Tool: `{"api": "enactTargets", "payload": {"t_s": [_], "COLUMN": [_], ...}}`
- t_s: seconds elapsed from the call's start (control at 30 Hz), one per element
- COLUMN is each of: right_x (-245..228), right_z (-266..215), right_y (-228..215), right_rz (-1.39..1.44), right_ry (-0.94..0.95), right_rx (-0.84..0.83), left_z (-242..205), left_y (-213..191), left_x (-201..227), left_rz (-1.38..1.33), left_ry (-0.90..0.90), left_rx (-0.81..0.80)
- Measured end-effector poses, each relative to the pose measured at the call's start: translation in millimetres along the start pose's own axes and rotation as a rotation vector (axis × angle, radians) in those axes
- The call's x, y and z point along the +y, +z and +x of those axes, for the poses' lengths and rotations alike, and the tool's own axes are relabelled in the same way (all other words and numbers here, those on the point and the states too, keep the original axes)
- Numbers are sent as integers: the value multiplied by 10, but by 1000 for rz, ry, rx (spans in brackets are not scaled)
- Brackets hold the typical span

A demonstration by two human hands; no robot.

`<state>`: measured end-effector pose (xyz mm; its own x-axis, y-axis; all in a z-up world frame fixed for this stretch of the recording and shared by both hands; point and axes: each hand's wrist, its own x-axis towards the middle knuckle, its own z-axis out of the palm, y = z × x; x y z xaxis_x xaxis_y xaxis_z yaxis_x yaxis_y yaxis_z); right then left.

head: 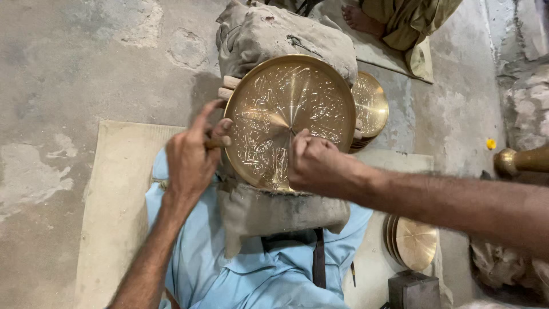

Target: The person sits on the floor and uses a hammer and a metal chisel to engrave a decorative pattern onto a brass plate resting on a cushion. The person repeatedly strikes the chisel to create fine lines on the metal surface.

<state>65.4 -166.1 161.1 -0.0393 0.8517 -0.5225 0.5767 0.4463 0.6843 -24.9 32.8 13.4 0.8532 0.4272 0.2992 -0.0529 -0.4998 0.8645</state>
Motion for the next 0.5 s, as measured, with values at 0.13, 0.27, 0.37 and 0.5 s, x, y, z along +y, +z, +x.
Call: {"api": "enactTargets", "payload": {"t_s": [0.13, 0.27, 0.37, 0.5], "right_x": [-22, 105, 181, 213], "right_z": [4, 74, 204, 351], "right_y": [-110, -271, -361, -341], "right_rz": [-114, -176, -73, 449], "right_ry": [-168, -227, -267, -132], "right_rx": [-157, -164, -219, -391], "left_z": [-16, -28, -10, 5], "left_y": [181, 159, 113, 80], "left_x": [10, 26, 74, 98], "left_rz": [-95, -98, -199, -147], "left_ry": [30, 83, 66, 79], "left_rx": [19, 72, 52, 54]}}
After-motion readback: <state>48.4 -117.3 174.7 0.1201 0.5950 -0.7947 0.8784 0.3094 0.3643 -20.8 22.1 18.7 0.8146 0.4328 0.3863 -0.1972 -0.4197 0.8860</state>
